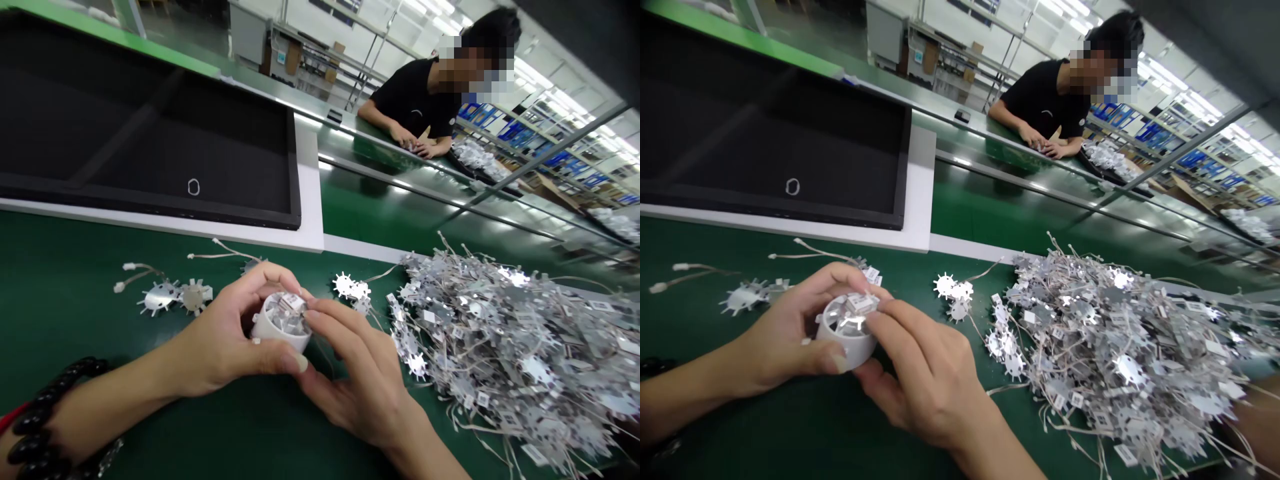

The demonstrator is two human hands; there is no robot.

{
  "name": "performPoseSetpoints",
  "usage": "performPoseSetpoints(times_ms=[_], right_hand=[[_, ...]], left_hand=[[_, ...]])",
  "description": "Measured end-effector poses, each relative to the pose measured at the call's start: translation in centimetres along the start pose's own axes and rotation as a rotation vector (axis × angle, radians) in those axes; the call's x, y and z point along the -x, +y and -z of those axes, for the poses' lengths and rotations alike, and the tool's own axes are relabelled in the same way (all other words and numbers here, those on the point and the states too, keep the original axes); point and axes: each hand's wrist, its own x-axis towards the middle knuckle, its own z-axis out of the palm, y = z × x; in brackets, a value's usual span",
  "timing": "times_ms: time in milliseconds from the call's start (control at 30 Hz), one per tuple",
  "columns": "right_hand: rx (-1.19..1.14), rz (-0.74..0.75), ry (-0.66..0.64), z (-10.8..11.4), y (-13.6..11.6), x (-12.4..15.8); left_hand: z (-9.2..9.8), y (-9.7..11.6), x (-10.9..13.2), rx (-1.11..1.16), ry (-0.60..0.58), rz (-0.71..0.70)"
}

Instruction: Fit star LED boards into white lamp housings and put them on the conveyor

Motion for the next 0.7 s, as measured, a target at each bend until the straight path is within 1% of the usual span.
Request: performPoseSetpoints(times_ms=[100,200,267,367,467,533,567,633,700], right_hand=[[0.01,0.004,-0.025,0.0,0.0,-0.1],[0.063,0.047,0.029,-0.1,0.2,0.1],[0.105,0.054,0.038,0.0,0.2,0.2],[0.145,0.033,0.053,-0.1,0.1,0.4],[0.173,-0.009,0.152,-1.0,0.1,0.6],[0.202,-0.023,0.243,-1.5,0.5,0.8],[0.213,-0.036,0.268,-1.7,0.8,0.9],[0.209,-0.049,0.255,-1.4,1.7,0.9],[0.177,-0.039,0.204,-0.3,2.6,0.7]], left_hand=[[0.1,-0.1,0.0,0.049,-0.061,0.045],[0.2,-0.1,-0.2,0.067,-0.115,0.076],[0.4,-0.3,-0.2,0.037,-0.134,0.07],[0.9,-0.9,-0.1,-0.075,-0.151,0.034],[1.4,-1.6,0.0,-0.144,-0.17,0.02],[1.4,-1.9,0.0,-0.142,-0.181,0.031],[1.4,-1.9,-0.1,-0.136,-0.19,0.037],[1.2,-1.9,-0.3,-0.134,-0.2,0.042],[1.1,-1.8,-0.5,-0.175,-0.171,0.025]])
